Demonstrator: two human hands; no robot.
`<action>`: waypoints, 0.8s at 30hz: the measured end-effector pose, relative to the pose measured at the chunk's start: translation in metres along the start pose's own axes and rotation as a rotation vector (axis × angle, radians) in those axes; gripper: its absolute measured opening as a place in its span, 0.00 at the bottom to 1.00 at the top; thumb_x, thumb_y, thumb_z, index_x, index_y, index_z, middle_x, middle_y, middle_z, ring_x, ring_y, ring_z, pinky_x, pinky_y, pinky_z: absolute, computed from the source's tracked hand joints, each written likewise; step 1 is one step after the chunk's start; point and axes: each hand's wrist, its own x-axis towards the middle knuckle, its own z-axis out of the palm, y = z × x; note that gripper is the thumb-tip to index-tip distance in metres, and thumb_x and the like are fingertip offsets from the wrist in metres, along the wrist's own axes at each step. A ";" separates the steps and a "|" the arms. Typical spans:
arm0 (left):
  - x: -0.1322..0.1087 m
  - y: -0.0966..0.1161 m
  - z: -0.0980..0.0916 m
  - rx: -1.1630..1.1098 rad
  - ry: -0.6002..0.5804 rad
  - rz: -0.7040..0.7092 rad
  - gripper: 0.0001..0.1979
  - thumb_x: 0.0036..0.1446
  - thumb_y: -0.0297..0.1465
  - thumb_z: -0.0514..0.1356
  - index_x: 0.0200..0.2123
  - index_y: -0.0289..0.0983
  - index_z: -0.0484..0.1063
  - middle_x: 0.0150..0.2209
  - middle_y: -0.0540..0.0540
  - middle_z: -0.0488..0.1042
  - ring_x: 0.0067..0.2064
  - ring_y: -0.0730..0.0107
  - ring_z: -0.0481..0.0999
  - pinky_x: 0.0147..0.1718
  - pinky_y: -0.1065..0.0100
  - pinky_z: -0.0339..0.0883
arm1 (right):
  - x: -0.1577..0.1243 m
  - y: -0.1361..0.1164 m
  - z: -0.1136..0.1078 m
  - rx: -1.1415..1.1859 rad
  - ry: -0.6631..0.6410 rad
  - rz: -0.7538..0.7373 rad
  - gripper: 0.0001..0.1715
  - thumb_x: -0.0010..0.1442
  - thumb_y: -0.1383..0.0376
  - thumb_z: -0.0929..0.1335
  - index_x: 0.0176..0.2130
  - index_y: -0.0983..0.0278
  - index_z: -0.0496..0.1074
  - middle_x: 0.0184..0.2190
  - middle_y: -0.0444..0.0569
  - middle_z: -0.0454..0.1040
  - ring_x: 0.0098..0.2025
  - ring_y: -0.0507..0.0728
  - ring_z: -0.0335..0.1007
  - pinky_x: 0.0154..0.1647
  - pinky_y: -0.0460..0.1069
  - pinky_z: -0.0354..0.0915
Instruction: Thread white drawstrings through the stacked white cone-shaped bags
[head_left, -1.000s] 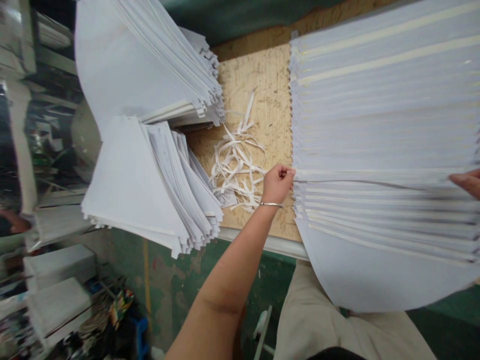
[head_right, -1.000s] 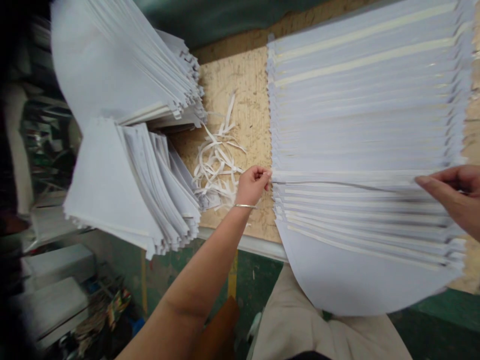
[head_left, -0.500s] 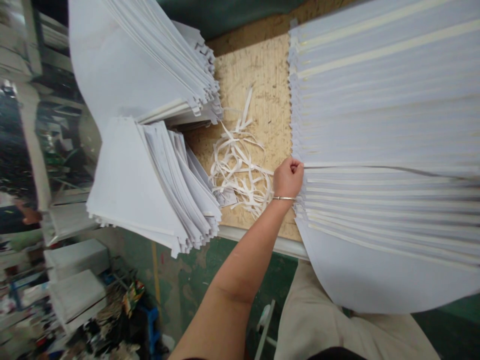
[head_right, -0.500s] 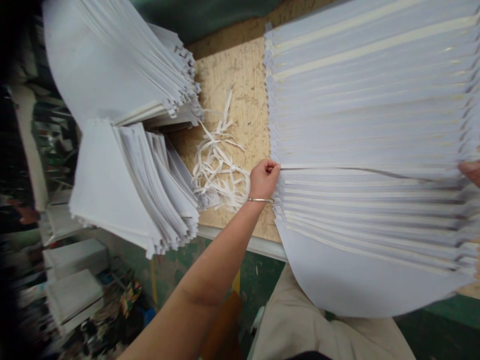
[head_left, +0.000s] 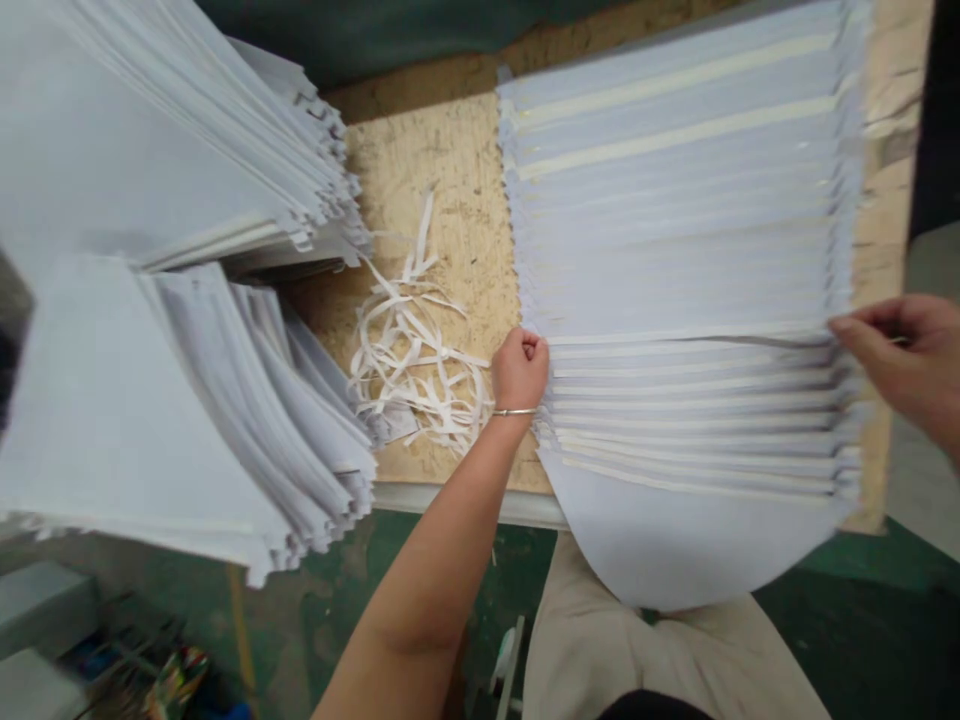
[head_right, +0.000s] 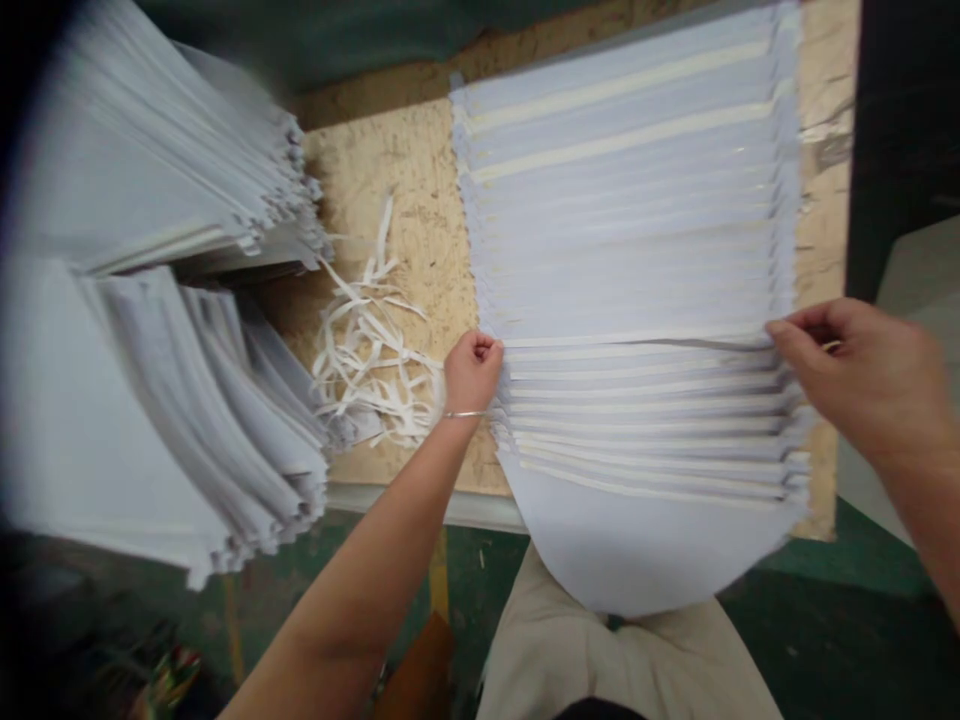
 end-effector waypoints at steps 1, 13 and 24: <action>0.001 0.001 0.000 0.006 0.005 -0.003 0.05 0.54 0.29 0.59 0.26 0.39 0.67 0.21 0.54 0.66 0.26 0.73 0.66 0.29 0.71 0.58 | -0.003 -0.015 -0.008 0.051 -0.006 0.038 0.20 0.61 0.50 0.65 0.41 0.62 0.75 0.32 0.51 0.75 0.30 0.54 0.68 0.30 0.47 0.59; 0.004 -0.001 0.003 -0.006 0.037 -0.012 0.04 0.52 0.32 0.60 0.29 0.40 0.65 0.22 0.54 0.65 0.25 0.72 0.67 0.29 0.70 0.60 | 0.002 -0.036 -0.003 0.133 0.088 -0.016 0.08 0.58 0.60 0.69 0.32 0.62 0.70 0.27 0.45 0.71 0.27 0.50 0.64 0.31 0.45 0.57; 0.003 -0.004 0.004 -0.004 0.043 0.011 0.06 0.52 0.33 0.60 0.30 0.40 0.64 0.22 0.55 0.65 0.25 0.73 0.66 0.29 0.71 0.60 | 0.009 -0.035 0.003 0.064 0.003 -0.006 0.11 0.59 0.57 0.68 0.33 0.63 0.70 0.27 0.47 0.72 0.29 0.53 0.65 0.32 0.46 0.55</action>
